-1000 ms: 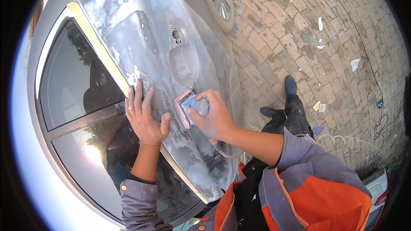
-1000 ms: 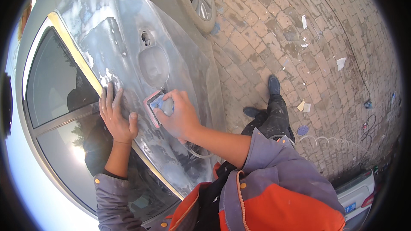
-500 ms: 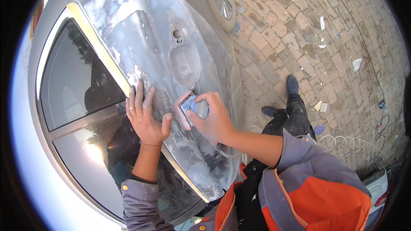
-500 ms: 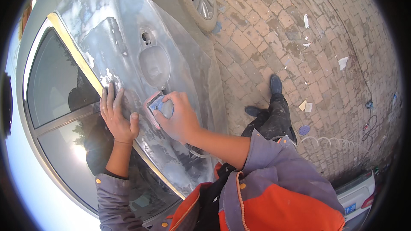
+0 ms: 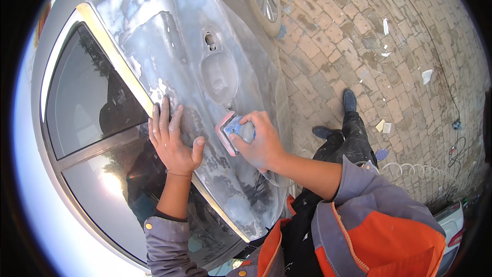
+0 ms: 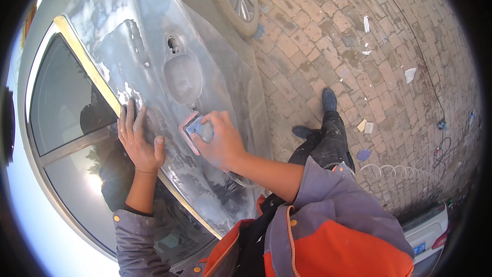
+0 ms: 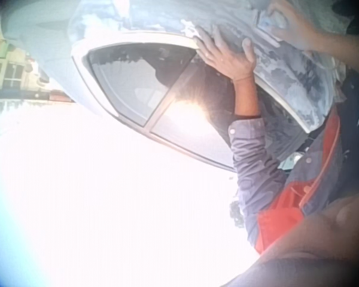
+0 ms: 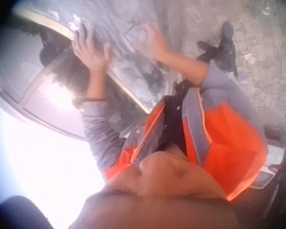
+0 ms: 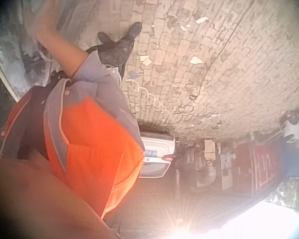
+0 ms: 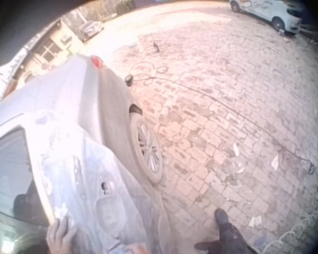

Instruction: The person uses a handheld electric sander to smooth the surface of a silver car door. They move the sander across the door panel in overlapping strokes, occasionally pausing to wipe the surface with their hand to check the finish.

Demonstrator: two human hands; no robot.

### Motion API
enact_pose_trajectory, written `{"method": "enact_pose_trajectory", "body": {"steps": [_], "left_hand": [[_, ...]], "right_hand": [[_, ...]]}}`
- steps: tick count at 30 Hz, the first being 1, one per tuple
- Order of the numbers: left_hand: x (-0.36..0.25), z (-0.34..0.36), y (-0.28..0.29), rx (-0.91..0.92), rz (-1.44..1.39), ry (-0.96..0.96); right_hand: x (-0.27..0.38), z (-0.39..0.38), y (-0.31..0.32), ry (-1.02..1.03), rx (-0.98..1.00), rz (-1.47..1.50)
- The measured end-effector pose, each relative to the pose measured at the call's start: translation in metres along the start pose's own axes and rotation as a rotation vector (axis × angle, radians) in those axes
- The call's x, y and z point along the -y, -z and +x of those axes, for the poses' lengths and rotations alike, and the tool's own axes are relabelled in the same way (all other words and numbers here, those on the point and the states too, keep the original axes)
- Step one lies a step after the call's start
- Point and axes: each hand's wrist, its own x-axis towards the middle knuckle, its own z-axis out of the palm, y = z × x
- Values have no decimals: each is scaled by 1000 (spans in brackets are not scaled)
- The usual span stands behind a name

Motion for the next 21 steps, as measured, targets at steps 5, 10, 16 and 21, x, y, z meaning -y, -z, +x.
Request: {"method": "enact_pose_trajectory", "body": {"steps": [5,10,16,21], "left_hand": [[0,0,0,-3,-7,3],[0,1,-1,-1,3,1],[0,0,-1,0,3,1],[0,0,-1,-3,-3,-3]], "right_hand": [[-14,-8,-1,153,-43,-101],[-21,-2,1,228,-34,-91],[-26,-6,2,180,1,-154],[-31,-10,-1,262,2,-168]]}}
